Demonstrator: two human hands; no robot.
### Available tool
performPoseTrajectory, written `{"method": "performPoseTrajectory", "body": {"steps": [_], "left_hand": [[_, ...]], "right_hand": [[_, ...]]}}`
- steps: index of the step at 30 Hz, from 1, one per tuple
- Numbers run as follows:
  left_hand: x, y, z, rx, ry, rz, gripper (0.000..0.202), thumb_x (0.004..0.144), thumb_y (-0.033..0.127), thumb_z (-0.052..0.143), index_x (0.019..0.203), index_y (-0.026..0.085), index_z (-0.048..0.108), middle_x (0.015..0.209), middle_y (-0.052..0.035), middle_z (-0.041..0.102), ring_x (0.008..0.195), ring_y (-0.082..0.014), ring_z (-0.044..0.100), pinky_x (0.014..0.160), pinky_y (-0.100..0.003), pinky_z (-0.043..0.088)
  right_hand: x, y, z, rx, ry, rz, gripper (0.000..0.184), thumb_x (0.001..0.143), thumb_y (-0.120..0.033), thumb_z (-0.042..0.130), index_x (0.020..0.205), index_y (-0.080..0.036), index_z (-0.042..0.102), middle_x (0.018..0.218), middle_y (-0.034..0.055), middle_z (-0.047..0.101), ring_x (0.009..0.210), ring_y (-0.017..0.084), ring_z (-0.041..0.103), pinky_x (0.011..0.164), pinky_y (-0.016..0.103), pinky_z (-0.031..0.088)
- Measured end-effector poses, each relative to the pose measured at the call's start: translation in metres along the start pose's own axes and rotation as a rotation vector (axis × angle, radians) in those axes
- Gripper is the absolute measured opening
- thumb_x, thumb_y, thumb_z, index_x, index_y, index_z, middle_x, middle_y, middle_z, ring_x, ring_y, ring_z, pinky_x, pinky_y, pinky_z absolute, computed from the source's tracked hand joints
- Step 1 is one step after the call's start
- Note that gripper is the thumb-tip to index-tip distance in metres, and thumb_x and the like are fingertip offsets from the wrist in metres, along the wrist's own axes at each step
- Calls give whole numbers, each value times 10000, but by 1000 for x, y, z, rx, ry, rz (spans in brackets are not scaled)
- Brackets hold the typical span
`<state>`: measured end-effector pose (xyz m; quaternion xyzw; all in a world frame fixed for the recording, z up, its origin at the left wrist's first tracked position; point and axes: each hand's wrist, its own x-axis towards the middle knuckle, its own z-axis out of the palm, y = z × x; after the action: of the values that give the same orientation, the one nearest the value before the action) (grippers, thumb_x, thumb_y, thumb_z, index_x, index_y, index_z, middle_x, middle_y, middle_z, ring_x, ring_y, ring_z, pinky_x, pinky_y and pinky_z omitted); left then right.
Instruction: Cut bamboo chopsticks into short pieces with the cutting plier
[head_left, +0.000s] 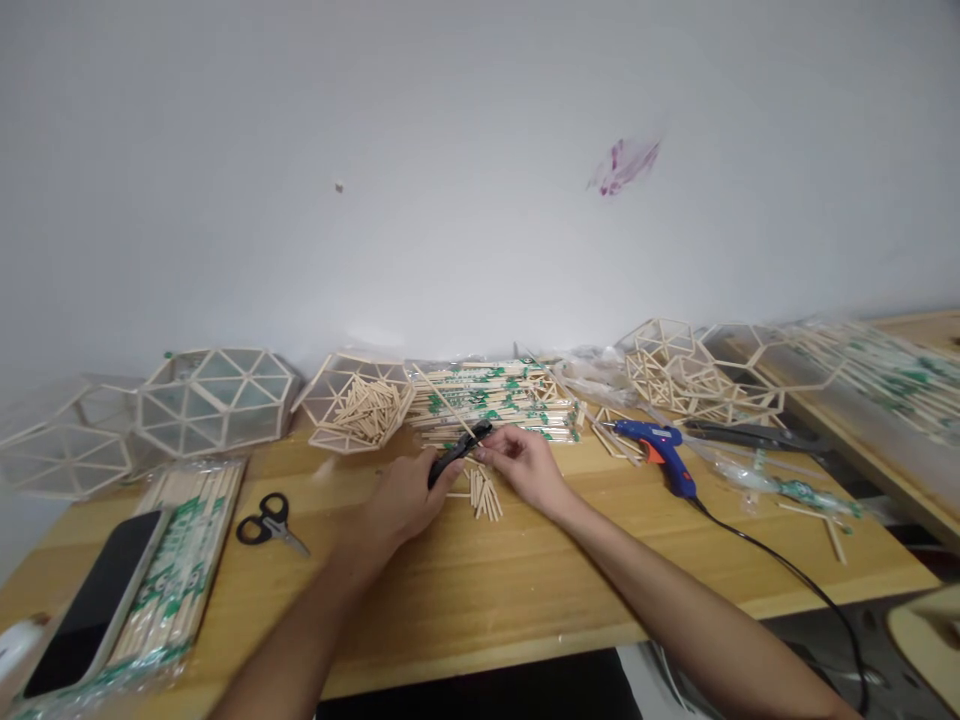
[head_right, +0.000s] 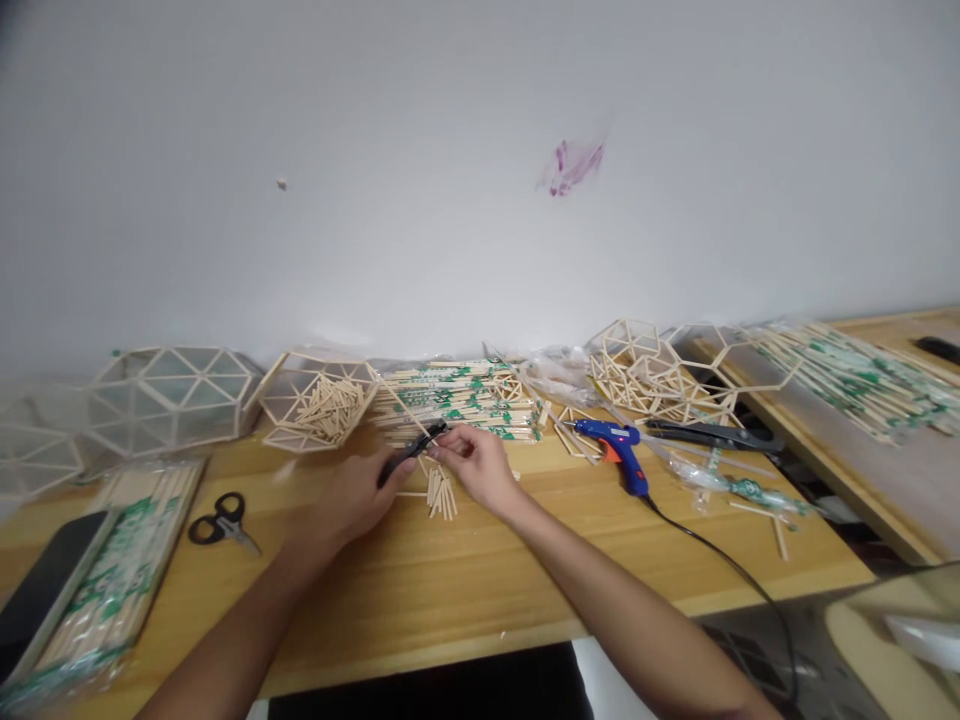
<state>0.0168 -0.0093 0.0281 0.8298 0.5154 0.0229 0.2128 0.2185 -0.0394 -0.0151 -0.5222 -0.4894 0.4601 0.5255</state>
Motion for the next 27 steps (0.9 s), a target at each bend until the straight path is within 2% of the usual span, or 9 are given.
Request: {"method": "performPoseTrajectory", "body": {"steps": [3, 8, 13, 18, 27], "left_hand": [[0, -2, 1, 30, 26, 29, 468, 1014, 574, 357, 1019, 192, 628, 880, -102, 738, 816, -284, 699, 680, -325, 379], [0, -4, 2, 4, 56, 75, 431, 1006, 557, 370, 1031, 194, 601, 888, -90, 722, 808, -266, 681, 670, -318, 370], [-1, -5, 0, -26, 78, 108, 391, 996, 529, 398, 1032, 201, 607, 900, -82, 708, 802, -249, 668, 666, -310, 378], [-1, -7, -1, -50, 108, 146, 384, 989, 533, 410, 1020, 203, 605, 903, -77, 696, 794, -239, 656, 664, -310, 383], [0, -12, 3, -134, 131, 221, 352, 970, 516, 442, 1010, 201, 593, 958, -86, 698, 837, -240, 650, 715, -325, 425]], "right_hand": [[0, -3, -2, 7, -8, 0, 392, 707, -532, 836, 679, -185, 655, 601, -22, 610, 544, 118, 470, 538, 251, 363], [1, -10, -6, 64, -62, -6, 429, 662, -540, 874, 641, -187, 631, 577, -27, 597, 545, 117, 479, 531, 245, 354], [2, -13, -9, 71, -102, -11, 432, 679, -551, 866, 650, -180, 647, 582, -18, 613, 538, 116, 504, 535, 244, 384], [4, -15, -16, 92, -220, 16, 407, 728, -540, 840, 675, -175, 667, 578, -19, 618, 534, 117, 532, 542, 245, 419], [4, -17, -21, 189, -345, 38, 363, 765, -483, 844, 718, -152, 704, 634, 2, 664, 554, 109, 559, 550, 238, 436]]}}
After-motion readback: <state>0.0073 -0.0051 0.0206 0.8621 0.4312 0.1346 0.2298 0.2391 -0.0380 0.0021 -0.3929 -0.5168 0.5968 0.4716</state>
